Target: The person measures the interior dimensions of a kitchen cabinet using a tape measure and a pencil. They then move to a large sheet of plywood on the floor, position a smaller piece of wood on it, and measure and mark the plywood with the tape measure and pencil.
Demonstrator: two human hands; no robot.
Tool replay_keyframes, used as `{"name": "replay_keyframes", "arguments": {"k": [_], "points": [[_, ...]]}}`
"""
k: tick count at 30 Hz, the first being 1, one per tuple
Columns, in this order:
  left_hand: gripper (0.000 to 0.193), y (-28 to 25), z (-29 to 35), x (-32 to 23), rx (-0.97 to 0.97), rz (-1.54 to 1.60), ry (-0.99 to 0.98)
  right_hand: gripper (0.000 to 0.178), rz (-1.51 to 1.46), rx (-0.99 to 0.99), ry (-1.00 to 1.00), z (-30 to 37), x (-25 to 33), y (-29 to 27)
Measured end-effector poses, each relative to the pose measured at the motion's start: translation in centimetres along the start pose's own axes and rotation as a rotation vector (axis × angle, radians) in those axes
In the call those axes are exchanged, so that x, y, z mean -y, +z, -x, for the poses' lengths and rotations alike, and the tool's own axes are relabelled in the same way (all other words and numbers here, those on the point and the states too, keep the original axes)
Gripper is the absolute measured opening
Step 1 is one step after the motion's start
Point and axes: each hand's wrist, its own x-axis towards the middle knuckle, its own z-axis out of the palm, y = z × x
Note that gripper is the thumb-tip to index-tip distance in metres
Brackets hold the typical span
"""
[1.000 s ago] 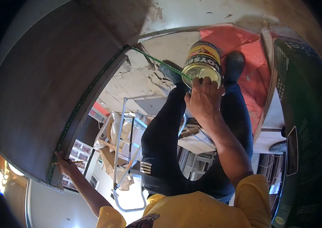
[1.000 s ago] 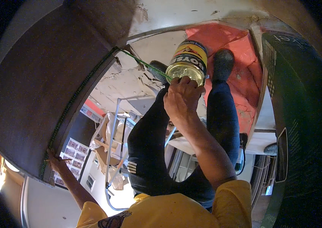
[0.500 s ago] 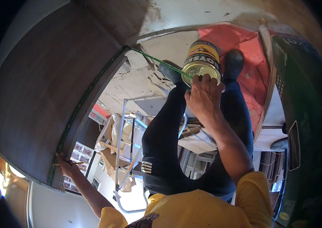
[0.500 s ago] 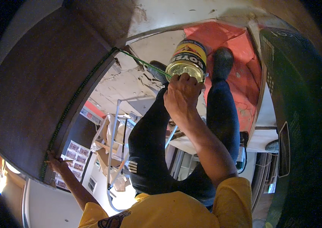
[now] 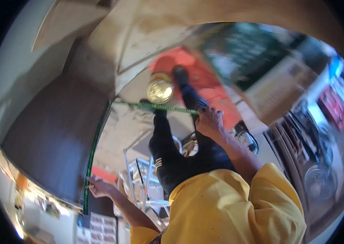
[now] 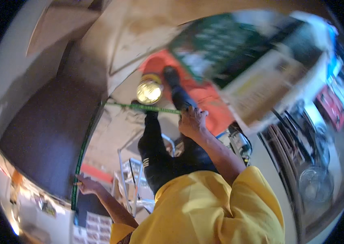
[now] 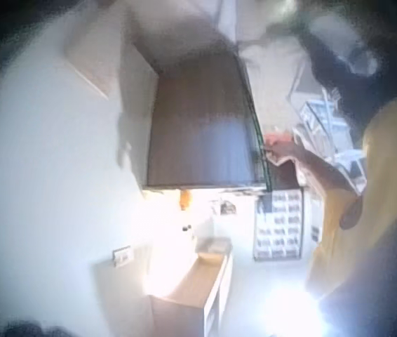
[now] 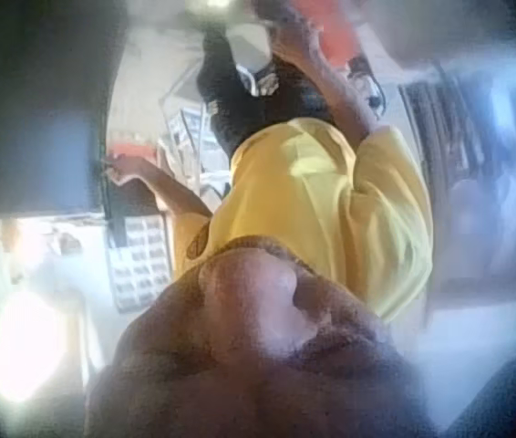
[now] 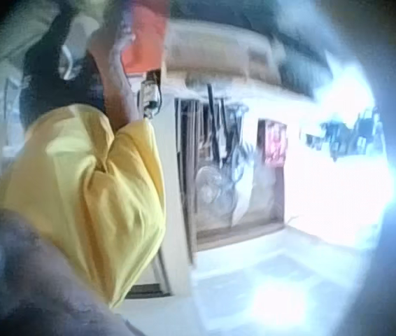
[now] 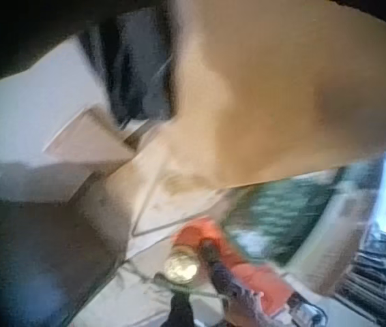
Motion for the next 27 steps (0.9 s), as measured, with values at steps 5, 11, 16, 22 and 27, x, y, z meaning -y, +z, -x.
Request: {"name": "replay_keyframes", "arguments": {"k": [5, 11, 16, 22, 27], "points": [[0.037, -4.0, 5.4, -11.4, 0.274, 0.054, 0.085, 0.046, -0.252, -0.151, 0.112, 14.3, -10.9, -1.2], [0.039, -9.1, 10.9, -20.3, 0.431, 0.118, 0.376, 0.056, -0.614, -0.266, 0.149, 29.2, -16.4, 3.6], [0.032, -12.6, 10.8, -23.0, 0.799, 0.392, 0.495, 0.063, -0.769, -0.406, 0.145, 40.3, -19.6, 13.4], [0.032, -13.5, 23.9, -29.3, 1.416, 0.515, 0.268, 0.065, -0.833, -0.674, 0.03, 44.7, -17.8, 11.8], [0.024, -12.7, 40.0, -31.9, 1.885, 0.187, 0.523, 0.06, -0.91, -0.632, 0.231, 45.4, -19.7, 9.4]]}}
